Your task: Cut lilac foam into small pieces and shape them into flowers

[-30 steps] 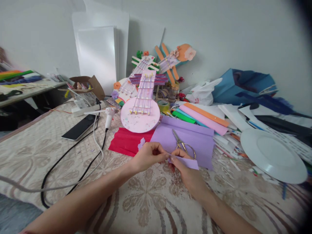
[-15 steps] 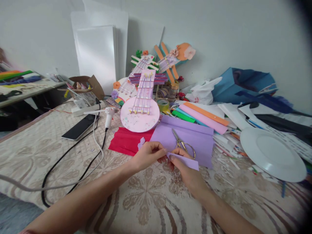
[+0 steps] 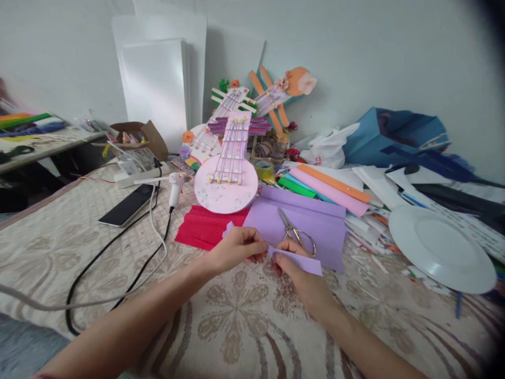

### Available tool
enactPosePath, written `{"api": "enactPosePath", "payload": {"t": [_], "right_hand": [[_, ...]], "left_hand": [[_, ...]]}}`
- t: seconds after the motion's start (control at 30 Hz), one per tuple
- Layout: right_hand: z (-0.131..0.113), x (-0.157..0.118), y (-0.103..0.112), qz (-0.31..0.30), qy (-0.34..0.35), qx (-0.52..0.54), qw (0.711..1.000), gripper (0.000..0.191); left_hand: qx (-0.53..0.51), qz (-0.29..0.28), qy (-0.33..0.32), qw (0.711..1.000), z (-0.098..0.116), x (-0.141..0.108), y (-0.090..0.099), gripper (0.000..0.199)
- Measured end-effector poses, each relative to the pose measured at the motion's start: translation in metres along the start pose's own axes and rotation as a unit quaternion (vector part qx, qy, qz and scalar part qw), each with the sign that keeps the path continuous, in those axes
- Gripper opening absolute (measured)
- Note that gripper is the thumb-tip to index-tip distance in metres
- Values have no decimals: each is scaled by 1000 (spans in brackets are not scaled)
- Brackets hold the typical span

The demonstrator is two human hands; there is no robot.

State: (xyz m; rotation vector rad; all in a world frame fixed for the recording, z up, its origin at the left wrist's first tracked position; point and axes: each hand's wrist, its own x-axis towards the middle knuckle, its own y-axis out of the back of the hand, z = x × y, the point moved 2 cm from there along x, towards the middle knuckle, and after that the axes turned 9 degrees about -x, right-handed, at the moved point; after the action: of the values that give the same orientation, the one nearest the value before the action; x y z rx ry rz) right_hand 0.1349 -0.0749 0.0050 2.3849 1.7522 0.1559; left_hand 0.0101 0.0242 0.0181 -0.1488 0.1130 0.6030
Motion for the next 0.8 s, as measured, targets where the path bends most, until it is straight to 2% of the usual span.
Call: {"api": "enactPosePath", "payload": {"t": [0.13, 0.47, 0.57, 0.67, 0.8], "right_hand": [[0, 0, -1, -4, -1, 1, 1000, 16], [2, 0, -1, -23, 12, -26, 999, 16], [0, -1, 0, -15, 9, -24, 1000, 17], [-1, -2, 0, -7, 2, -26, 1000, 18], [0, -1, 0, -22, 10, -38, 999, 16]], "left_hand": [[28, 14, -20, 999, 3, -2, -3, 22], [32, -28, -27, 999, 2, -2, -2, 26], [-3, -45, 10, 999, 4, -2, 0, 36], [-29, -35, 51, 998, 5, -2, 1, 50], [16, -44, 8, 999, 3, -2, -2, 32]]}}
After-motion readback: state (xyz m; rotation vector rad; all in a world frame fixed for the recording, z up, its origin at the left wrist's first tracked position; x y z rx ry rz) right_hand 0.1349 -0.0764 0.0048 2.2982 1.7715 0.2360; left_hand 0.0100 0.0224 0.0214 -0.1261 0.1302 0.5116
